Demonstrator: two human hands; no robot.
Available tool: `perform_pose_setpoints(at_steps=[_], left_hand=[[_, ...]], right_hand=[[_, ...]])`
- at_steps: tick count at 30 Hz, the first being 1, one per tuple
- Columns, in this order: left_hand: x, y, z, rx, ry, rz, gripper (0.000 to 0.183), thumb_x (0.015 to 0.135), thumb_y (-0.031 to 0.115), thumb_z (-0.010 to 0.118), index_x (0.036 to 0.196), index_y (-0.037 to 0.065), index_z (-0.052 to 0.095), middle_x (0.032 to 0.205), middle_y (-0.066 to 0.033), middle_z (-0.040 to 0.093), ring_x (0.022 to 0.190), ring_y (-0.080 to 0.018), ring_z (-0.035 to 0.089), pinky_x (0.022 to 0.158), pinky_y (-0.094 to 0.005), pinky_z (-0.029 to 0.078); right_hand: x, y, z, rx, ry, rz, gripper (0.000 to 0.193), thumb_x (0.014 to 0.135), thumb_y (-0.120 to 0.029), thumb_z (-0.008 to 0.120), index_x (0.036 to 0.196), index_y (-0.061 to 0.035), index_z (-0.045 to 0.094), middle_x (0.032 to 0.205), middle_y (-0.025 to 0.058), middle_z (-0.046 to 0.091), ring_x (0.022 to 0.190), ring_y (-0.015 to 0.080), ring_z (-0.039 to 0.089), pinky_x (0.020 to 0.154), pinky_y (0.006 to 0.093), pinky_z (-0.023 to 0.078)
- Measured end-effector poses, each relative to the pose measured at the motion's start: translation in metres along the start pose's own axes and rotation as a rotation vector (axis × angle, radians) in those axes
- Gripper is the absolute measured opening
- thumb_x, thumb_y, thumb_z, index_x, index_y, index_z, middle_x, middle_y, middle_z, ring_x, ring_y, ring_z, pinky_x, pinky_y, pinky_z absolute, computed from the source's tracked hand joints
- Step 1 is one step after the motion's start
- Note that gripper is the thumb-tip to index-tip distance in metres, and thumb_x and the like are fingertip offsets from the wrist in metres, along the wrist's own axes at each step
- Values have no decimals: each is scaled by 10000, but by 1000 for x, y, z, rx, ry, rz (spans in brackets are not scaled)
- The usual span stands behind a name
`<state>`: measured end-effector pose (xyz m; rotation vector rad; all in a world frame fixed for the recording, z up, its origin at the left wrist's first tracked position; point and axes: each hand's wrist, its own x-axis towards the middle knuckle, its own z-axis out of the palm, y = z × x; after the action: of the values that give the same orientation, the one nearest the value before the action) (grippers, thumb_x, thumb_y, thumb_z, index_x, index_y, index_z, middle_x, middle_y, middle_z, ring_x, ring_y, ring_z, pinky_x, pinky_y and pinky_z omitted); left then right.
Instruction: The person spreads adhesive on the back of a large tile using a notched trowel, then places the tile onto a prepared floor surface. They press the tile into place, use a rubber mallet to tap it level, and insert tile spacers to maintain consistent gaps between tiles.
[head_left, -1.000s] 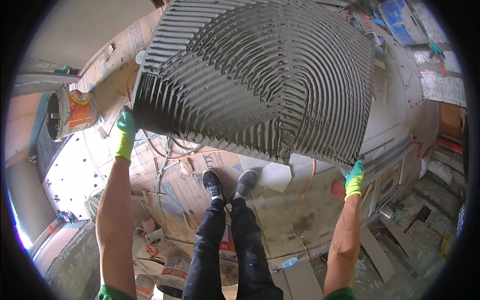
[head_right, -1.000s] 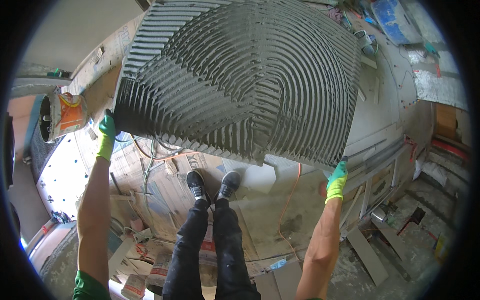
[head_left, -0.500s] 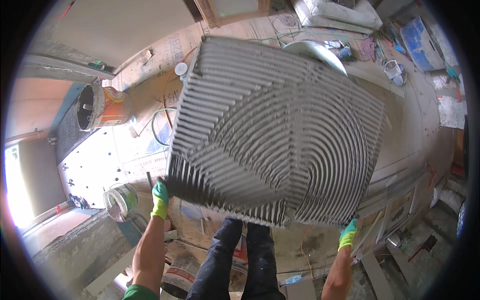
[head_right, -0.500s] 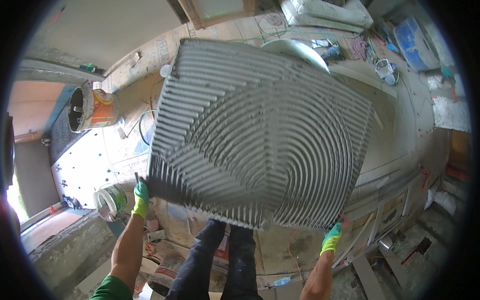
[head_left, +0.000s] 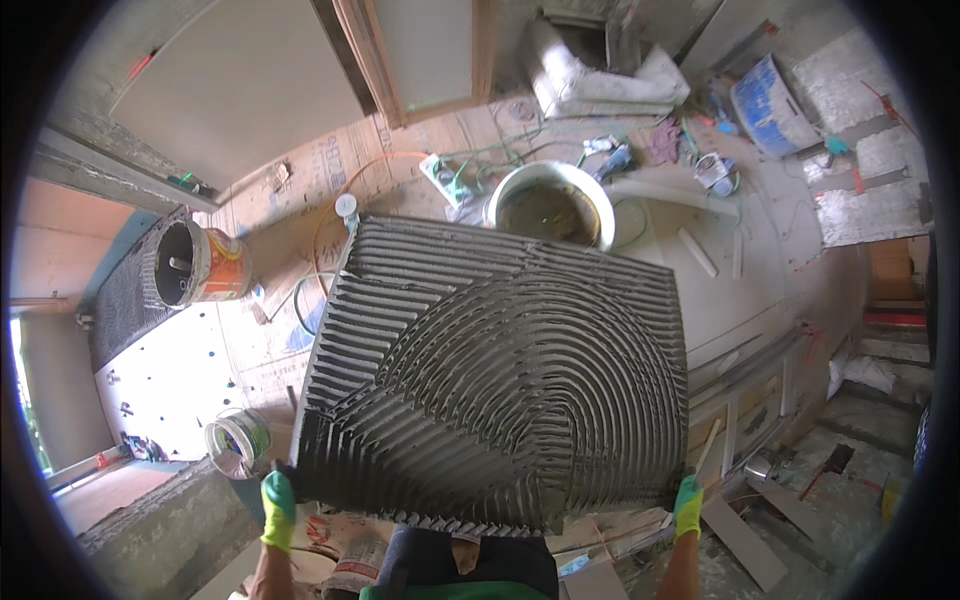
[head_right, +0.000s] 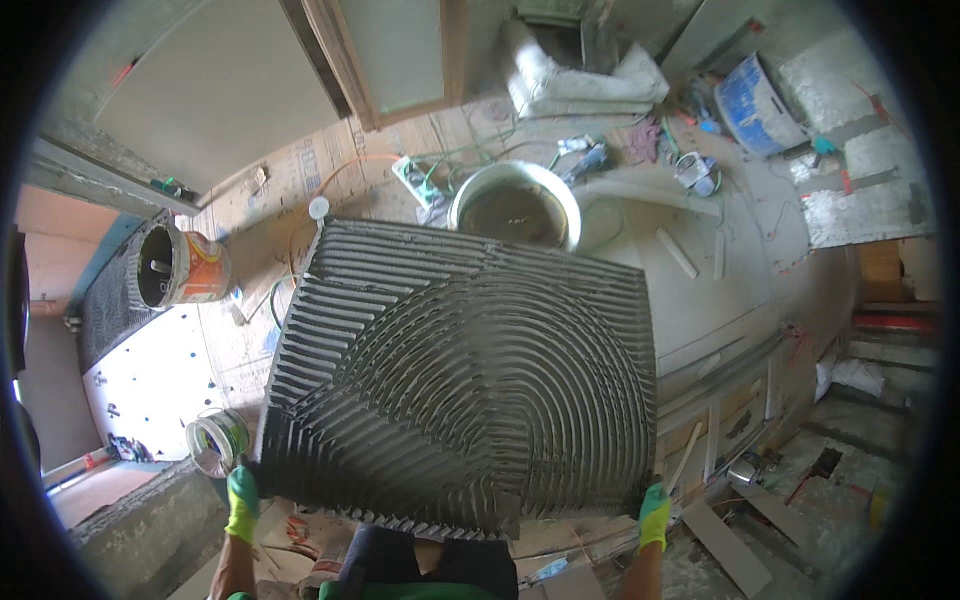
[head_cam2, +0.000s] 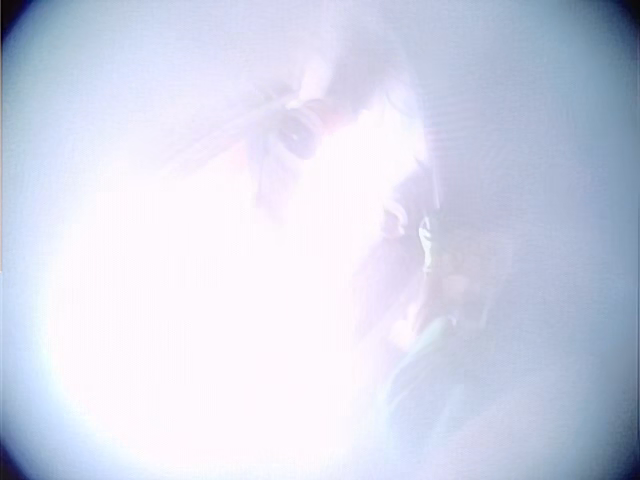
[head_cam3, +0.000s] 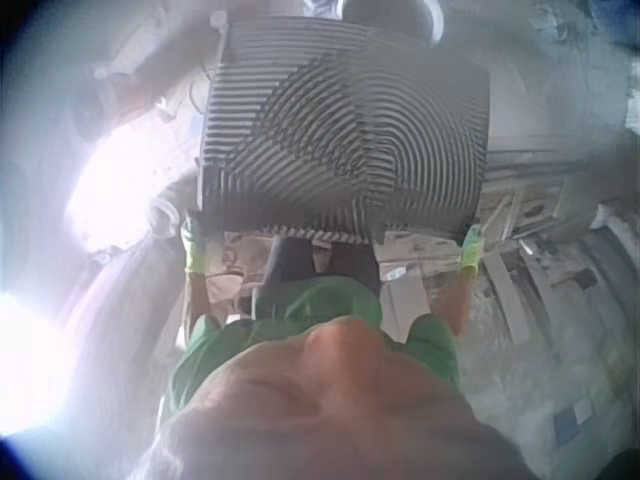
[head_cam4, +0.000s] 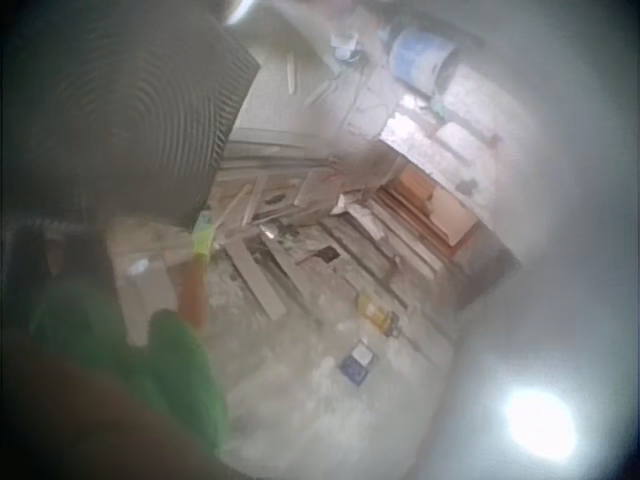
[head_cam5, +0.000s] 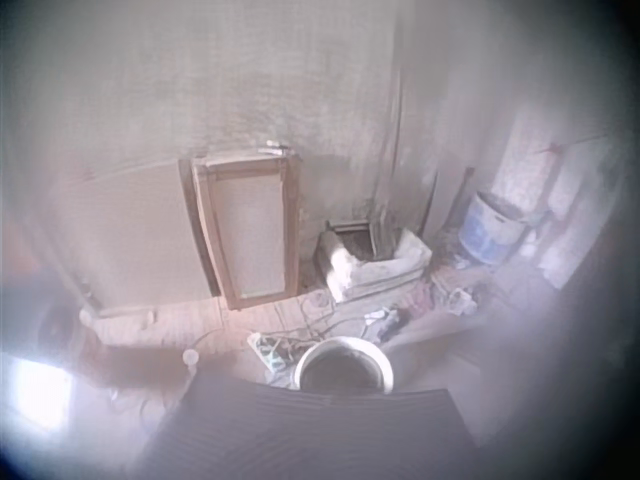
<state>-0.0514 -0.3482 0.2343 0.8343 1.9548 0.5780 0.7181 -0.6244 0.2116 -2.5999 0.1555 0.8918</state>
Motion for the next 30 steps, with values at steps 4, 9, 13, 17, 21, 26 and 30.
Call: perform_pose_setpoints(at_steps=[4,9,13,17,21,26,30], left_hand=[[-12,146,-47,291,-70,674,342,1051,202,390,1080,-23,645,997,-93,647,858,-209,607,777,-324,493],[11,323,-8,250,9,938,228,972,63,551,1159,-29,644,1018,-73,673,950,-156,641,793,-309,548],[48,413,40,-410,-144,782,295,986,141,474,1175,-2,651,1072,-86,643,906,-164,654,791,-287,594],[61,468,67,-494,-77,708,304,993,298,605,1025,2,667,817,-107,691,717,-198,692,690,-303,574],[69,496,82,-556,-107,620,265,998,296,597,939,44,651,720,-86,670,638,-199,674,656,-304,570],[84,498,93,-639,-171,707,290,1018,315,560,984,39,640,782,-92,699,636,-185,670,622,-304,572],[98,505,105,-637,-120,713,344,987,388,635,914,52,626,747,-93,710,572,-121,615,539,-240,487]], right_hand=[[-66,-123,-92,9,-74,-234,558,1041,-538,417,1214,-39,595,1043,59,640,909,189,646,761,342,554],[-55,-250,-135,725,-309,-615,515,1017,-519,491,1211,-60,624,806,24,649,698,159,643,617,338,523],[-36,-332,-112,834,-82,-598,382,1017,-458,509,1148,-119,628,914,69,692,733,210,663,630,342,527],[-15,-387,-106,750,-10,-569,378,1015,-428,516,1212,-118,609,980,84,702,797,223,685,680,351,537],[30,-412,-101,685,105,-607,470,1011,-455,513,1328,-120,602,1061,61,697,893,188,648,810,359,504],[45,-428,-84,631,234,-676,536,986,-519,545,1321,-105,617,1132,36,655,923,162,602,773,373,507],[37,-444,-75,724,200,-610,553,980,-556,532,1317,-126,617,1143,41,659,931,176,610,797,364,496]])
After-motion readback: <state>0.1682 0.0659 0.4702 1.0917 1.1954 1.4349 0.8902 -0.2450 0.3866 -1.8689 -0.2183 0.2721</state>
